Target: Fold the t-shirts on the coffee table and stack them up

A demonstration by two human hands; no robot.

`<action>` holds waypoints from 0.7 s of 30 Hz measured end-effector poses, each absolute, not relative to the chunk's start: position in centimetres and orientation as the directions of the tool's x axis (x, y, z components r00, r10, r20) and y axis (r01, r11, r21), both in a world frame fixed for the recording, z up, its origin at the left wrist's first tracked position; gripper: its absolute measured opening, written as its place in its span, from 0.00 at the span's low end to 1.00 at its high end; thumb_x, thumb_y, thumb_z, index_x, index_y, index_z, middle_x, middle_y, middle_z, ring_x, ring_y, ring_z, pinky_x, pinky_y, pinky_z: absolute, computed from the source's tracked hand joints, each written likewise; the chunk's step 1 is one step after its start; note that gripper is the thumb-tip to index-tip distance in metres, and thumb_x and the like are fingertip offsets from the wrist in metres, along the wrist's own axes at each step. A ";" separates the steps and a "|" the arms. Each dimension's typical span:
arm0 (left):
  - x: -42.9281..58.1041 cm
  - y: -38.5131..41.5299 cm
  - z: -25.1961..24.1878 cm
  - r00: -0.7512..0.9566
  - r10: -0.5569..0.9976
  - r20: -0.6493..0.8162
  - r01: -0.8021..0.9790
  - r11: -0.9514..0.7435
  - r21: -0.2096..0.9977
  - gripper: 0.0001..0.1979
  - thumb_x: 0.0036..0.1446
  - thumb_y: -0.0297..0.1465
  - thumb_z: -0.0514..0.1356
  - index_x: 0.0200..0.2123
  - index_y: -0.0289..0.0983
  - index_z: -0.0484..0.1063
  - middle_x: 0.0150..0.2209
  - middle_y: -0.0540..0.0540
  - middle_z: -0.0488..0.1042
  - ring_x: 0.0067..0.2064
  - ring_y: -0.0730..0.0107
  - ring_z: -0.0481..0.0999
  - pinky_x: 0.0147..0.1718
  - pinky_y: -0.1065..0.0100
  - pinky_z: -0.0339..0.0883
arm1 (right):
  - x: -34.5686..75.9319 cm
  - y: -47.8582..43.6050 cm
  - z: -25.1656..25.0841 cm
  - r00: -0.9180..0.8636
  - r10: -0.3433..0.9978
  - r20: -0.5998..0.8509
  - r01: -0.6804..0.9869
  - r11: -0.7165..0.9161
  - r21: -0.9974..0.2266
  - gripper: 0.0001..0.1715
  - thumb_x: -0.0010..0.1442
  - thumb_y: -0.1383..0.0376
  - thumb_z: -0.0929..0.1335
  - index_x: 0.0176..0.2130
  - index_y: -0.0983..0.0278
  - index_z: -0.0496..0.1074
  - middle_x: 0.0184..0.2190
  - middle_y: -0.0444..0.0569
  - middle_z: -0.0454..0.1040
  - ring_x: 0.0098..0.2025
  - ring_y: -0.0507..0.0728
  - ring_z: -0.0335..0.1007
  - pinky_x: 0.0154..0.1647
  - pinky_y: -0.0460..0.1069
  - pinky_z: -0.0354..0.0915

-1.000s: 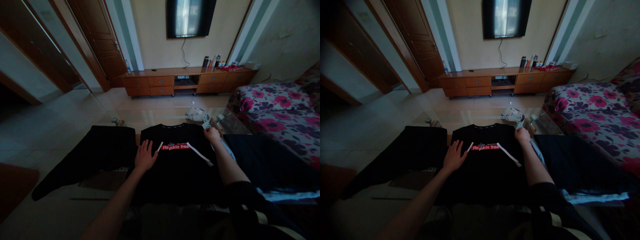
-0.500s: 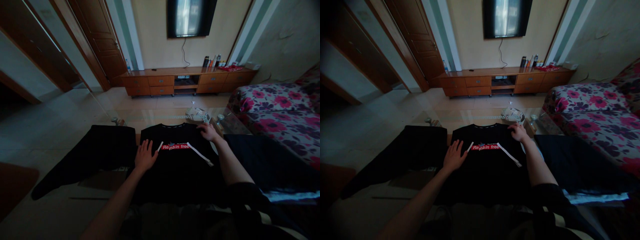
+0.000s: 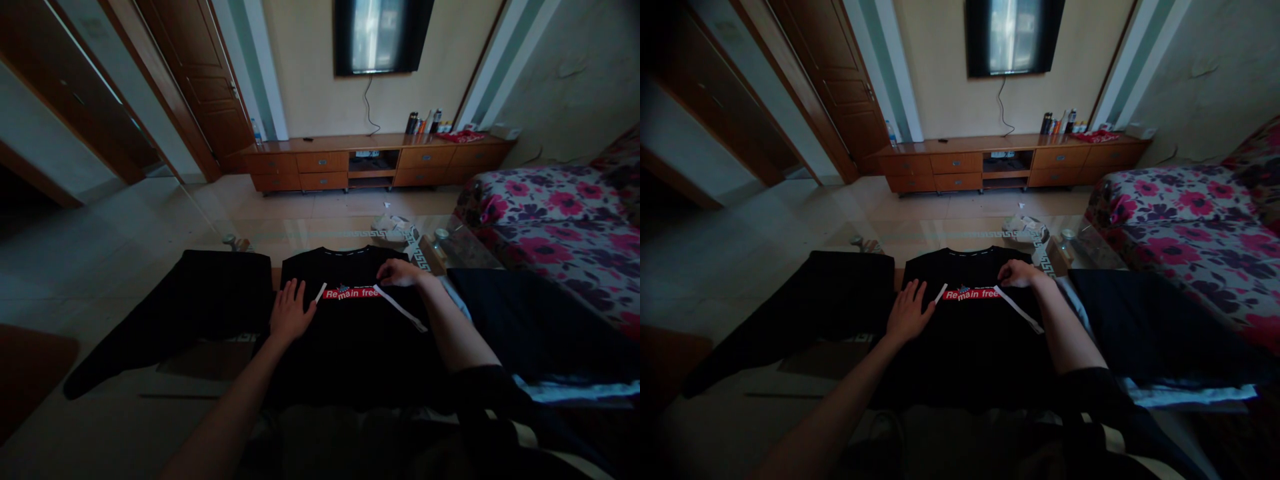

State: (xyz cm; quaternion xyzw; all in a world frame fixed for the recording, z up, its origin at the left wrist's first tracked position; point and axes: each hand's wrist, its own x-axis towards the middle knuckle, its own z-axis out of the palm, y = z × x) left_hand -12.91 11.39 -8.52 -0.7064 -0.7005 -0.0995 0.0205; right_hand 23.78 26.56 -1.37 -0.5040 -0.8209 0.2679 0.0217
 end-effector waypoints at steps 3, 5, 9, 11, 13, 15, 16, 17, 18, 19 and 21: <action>-12.9 11.4 -8.5 -0.004 0.985 0.171 0.993 -0.015 0.114 0.36 0.69 0.50 0.47 0.73 0.37 0.56 0.75 0.39 0.52 0.77 0.53 0.46 0.73 0.50 0.43 | 23.4 26.0 -1.1 -0.476 0.833 -0.282 0.818 0.301 -0.491 0.16 0.51 0.55 0.78 0.38 0.60 0.83 0.36 0.47 0.82 0.41 0.60 0.77 0.46 0.50 0.69; -12.8 11.4 -8.5 -0.005 0.985 0.172 0.993 -0.015 0.117 0.36 0.69 0.49 0.47 0.73 0.37 0.56 0.75 0.39 0.51 0.77 0.53 0.46 0.73 0.50 0.43 | 23.3 25.8 -1.3 -0.464 0.844 -0.269 0.815 0.287 -0.504 0.14 0.53 0.54 0.78 0.36 0.61 0.82 0.35 0.48 0.82 0.40 0.60 0.77 0.45 0.51 0.69; -12.8 11.4 -8.5 -0.001 0.986 0.168 0.993 -0.019 0.117 0.36 0.69 0.49 0.47 0.73 0.36 0.56 0.76 0.39 0.51 0.77 0.52 0.46 0.73 0.49 0.43 | 23.2 26.2 -2.7 -0.480 0.871 -0.104 0.747 0.344 -0.569 0.10 0.56 0.57 0.75 0.35 0.61 0.80 0.35 0.49 0.81 0.41 0.59 0.75 0.45 0.51 0.71; -12.8 11.4 -8.4 0.002 0.986 0.168 0.993 -0.022 0.117 0.36 0.69 0.50 0.47 0.73 0.36 0.56 0.76 0.38 0.51 0.76 0.52 0.46 0.73 0.49 0.43 | 23.6 26.9 -3.6 -0.423 0.902 0.083 0.703 0.384 -0.599 0.09 0.59 0.60 0.71 0.39 0.62 0.79 0.38 0.50 0.80 0.43 0.59 0.75 0.49 0.52 0.71; -12.8 11.4 -8.4 0.000 0.986 0.169 0.993 -0.021 0.119 0.36 0.69 0.49 0.47 0.73 0.36 0.56 0.76 0.38 0.51 0.77 0.52 0.46 0.73 0.49 0.44 | 24.4 27.9 -4.3 -0.211 0.924 0.318 0.721 0.367 -0.588 0.12 0.63 0.65 0.66 0.44 0.63 0.77 0.43 0.54 0.79 0.47 0.60 0.74 0.54 0.54 0.70; -12.8 11.4 -8.3 -0.003 0.986 0.165 0.993 -0.018 0.121 0.36 0.69 0.49 0.47 0.73 0.36 0.56 0.76 0.39 0.51 0.77 0.53 0.46 0.73 0.50 0.44 | 25.7 28.7 -4.7 0.039 0.879 0.475 0.770 0.277 -0.575 0.19 0.63 0.70 0.60 0.49 0.67 0.75 0.47 0.58 0.77 0.50 0.61 0.73 0.57 0.56 0.68; -12.8 11.4 -8.2 -0.004 0.987 0.161 0.993 -0.016 0.121 0.36 0.69 0.49 0.47 0.73 0.36 0.56 0.76 0.39 0.51 0.77 0.53 0.46 0.73 0.50 0.44 | 26.6 29.0 -4.8 0.124 0.855 0.503 0.788 0.223 -0.574 0.22 0.63 0.72 0.59 0.50 0.68 0.75 0.47 0.60 0.77 0.51 0.62 0.73 0.58 0.56 0.67; -12.8 11.4 -8.2 -0.005 0.988 0.157 0.993 -0.014 0.120 0.36 0.69 0.49 0.47 0.73 0.36 0.56 0.76 0.38 0.51 0.77 0.52 0.46 0.73 0.50 0.44 | 27.4 29.3 -4.8 0.175 0.844 0.506 0.797 0.180 -0.576 0.23 0.62 0.73 0.58 0.51 0.69 0.74 0.47 0.60 0.77 0.50 0.62 0.73 0.57 0.56 0.68; -12.8 11.4 -8.2 -0.007 0.988 0.153 0.993 -0.011 0.119 0.36 0.69 0.49 0.47 0.73 0.36 0.56 0.76 0.38 0.51 0.77 0.52 0.46 0.73 0.49 0.44 | 28.2 29.4 -4.9 0.185 0.854 0.486 0.802 0.155 -0.578 0.24 0.60 0.74 0.59 0.51 0.69 0.75 0.45 0.59 0.78 0.48 0.62 0.74 0.56 0.56 0.68; -12.8 11.4 -8.2 -0.008 0.989 0.151 0.993 -0.010 0.118 0.36 0.69 0.49 0.47 0.73 0.36 0.56 0.76 0.38 0.51 0.77 0.52 0.46 0.73 0.49 0.44 | 28.9 29.4 -4.9 0.158 0.881 0.446 0.809 0.144 -0.570 0.25 0.58 0.75 0.60 0.51 0.68 0.76 0.44 0.57 0.78 0.48 0.61 0.74 0.56 0.55 0.68; -12.7 11.4 -8.2 -0.008 0.988 0.152 0.993 -0.009 0.115 0.36 0.69 0.49 0.47 0.73 0.36 0.56 0.76 0.38 0.51 0.77 0.53 0.45 0.73 0.49 0.43 | 29.8 29.1 -5.1 0.044 0.948 0.314 0.849 0.130 -0.511 0.26 0.54 0.76 0.63 0.49 0.64 0.79 0.46 0.55 0.78 0.50 0.62 0.74 0.58 0.55 0.67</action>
